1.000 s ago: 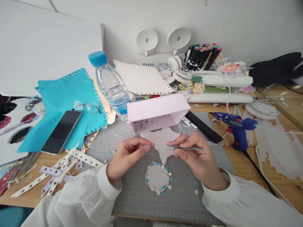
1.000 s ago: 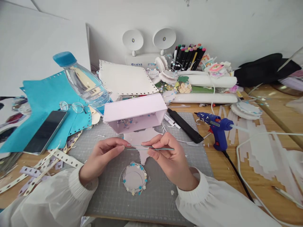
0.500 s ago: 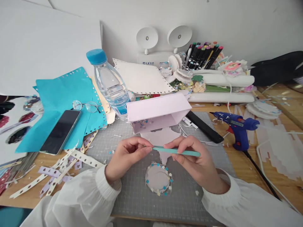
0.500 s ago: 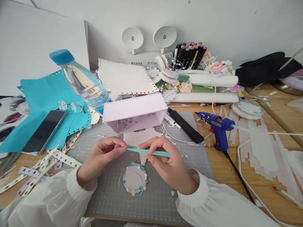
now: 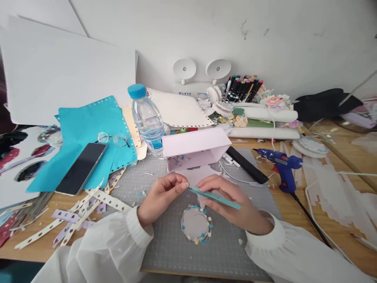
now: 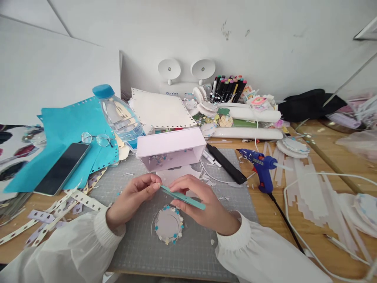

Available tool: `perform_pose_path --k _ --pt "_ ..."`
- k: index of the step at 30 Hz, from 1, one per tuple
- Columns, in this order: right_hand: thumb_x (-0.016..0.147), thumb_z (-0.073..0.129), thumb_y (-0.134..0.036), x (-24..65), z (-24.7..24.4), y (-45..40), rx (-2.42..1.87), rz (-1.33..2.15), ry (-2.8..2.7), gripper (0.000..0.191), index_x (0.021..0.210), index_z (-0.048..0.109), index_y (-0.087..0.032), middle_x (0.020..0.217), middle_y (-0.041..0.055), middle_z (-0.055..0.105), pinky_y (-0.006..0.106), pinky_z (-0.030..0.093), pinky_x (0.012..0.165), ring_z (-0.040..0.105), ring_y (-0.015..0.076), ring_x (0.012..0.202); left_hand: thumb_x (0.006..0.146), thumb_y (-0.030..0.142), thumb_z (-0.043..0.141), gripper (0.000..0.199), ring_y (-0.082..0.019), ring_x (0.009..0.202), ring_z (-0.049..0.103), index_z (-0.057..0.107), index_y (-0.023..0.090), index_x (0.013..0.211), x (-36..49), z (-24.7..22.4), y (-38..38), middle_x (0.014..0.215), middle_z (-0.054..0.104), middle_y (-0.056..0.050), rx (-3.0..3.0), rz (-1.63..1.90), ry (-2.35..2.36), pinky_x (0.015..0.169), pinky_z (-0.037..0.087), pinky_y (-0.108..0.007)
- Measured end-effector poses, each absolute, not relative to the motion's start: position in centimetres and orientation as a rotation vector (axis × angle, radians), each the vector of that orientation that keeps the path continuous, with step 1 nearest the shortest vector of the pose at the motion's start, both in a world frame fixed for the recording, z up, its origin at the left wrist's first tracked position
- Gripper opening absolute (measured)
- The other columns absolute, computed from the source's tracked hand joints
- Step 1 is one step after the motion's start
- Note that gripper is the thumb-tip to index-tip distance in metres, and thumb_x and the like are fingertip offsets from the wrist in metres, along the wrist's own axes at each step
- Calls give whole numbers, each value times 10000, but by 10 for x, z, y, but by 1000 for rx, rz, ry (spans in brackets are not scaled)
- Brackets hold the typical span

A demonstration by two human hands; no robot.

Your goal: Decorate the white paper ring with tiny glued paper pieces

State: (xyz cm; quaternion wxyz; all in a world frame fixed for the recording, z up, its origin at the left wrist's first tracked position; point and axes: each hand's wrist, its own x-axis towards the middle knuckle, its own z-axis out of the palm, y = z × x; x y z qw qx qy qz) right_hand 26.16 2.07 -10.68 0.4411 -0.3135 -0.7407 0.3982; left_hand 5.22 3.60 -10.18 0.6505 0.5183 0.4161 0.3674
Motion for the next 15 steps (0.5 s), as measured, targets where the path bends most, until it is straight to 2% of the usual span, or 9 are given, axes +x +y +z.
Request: perform_pose_path --k 4,9,15 --pt "863 598 -142 262 -103 20 -742 661 -1960 196 1038 610 -230 917 55 691 310 524 746 651 178 861 827 492 622 364 -71 501 226 571 132 812 50 -107 38 567 308 72 1154 844 957 469 173 -220" --pt "831 610 -74 273 -92 17 -748 477 -2044 304 1095 590 -223 966 63 685 317 516 797 654 185 898 849 482 600 346 -72 495 215 543 142 819 44 -109 44 565 280 75 1072 1007 965 473 155 -224" --pt "833 615 -108 272 -87 36 -885 461 -1897 196 997 607 -215 966 66 657 296 516 761 626 180 925 893 394 556 275 -70 493 200 485 155 776 47 -106 43 580 234 78 935 1006 822 479 168 -222"
